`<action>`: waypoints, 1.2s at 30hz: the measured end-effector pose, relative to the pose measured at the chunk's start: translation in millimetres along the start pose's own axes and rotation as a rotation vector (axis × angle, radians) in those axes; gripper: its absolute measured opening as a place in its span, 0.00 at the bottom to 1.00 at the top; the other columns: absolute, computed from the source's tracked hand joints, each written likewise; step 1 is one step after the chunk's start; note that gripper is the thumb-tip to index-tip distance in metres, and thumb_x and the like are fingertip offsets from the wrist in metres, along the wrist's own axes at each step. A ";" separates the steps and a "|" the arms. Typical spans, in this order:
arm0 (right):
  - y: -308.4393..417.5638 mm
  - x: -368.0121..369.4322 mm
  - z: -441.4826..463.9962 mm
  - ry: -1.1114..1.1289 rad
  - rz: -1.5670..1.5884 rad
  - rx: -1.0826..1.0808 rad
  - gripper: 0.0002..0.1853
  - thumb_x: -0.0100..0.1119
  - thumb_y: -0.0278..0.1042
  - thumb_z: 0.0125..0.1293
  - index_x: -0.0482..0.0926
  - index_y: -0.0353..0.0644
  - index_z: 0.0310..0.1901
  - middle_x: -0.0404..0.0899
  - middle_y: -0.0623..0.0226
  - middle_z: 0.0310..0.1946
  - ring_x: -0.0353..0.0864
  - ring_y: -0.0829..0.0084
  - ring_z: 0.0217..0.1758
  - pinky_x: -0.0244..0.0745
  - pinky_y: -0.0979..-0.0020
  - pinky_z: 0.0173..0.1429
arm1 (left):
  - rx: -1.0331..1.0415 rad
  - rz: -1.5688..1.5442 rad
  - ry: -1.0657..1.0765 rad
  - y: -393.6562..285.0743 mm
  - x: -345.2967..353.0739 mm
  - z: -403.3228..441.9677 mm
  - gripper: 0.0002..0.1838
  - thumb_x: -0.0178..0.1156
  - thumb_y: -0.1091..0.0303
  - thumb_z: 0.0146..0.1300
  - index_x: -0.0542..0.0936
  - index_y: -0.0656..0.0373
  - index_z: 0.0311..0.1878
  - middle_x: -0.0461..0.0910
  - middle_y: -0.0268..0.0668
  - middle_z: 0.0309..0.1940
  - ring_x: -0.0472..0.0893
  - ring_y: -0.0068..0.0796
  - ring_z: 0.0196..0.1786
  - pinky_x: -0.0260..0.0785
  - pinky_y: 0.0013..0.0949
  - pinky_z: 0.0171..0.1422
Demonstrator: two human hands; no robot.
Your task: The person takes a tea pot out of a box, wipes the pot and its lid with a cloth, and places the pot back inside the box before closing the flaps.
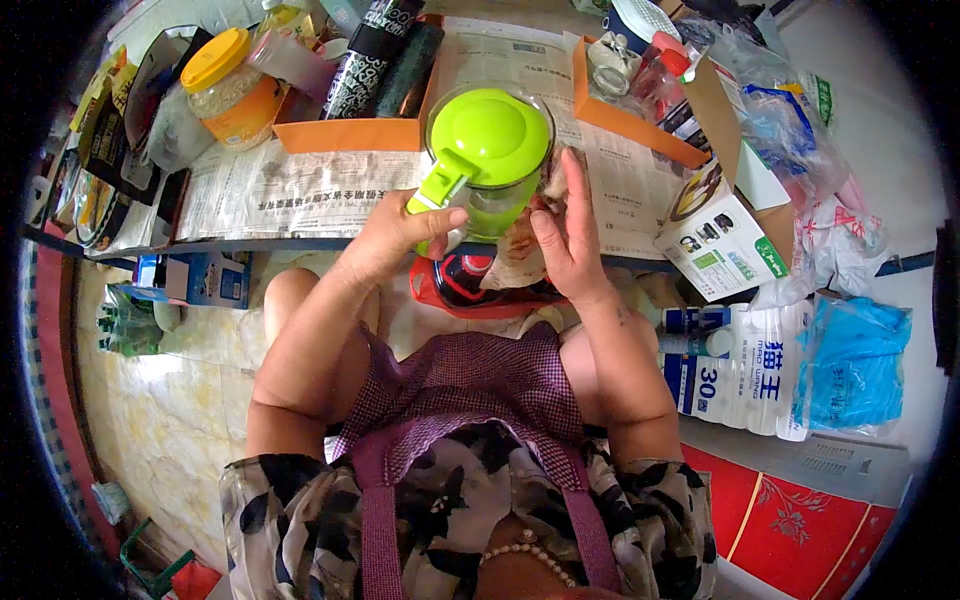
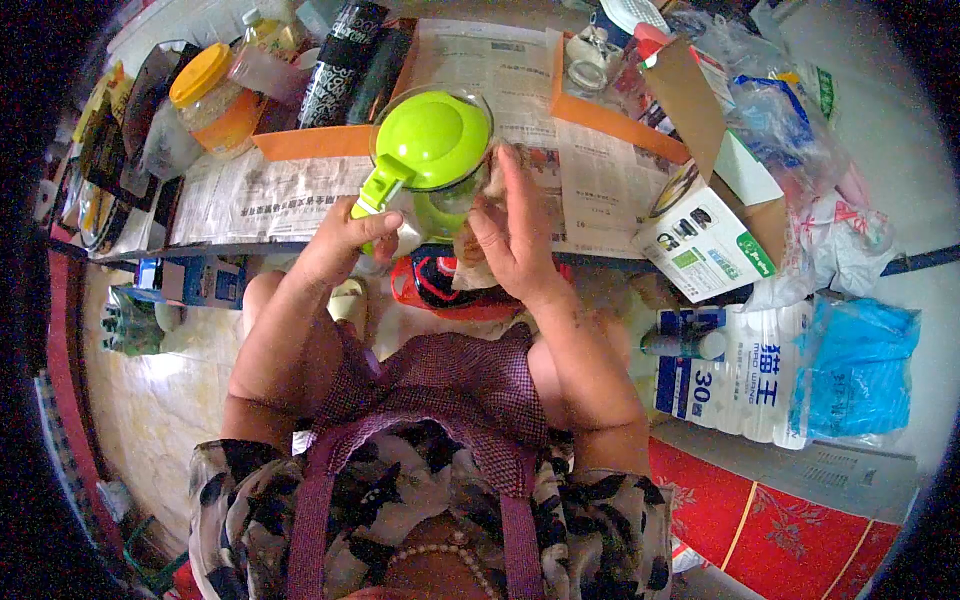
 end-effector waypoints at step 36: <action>-32.4 -20.1 8.7 -0.336 0.841 0.313 0.32 0.50 0.31 0.65 0.49 0.39 0.67 0.51 0.60 0.67 0.54 0.64 0.69 0.46 0.64 0.72 | 0.284 -0.789 0.043 -9.5 9.5 30.2 0.05 0.51 0.69 0.55 0.70 0.60 0.30 0.66 0.32 0.16 0.69 0.28 0.24 0.67 0.39 0.42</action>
Point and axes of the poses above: each hand's wrist, its own z-axis towards the middle knuckle, its own x-axis out of the palm, y = z × x, the point moved 6 cm from there along z, towards the middle knuckle
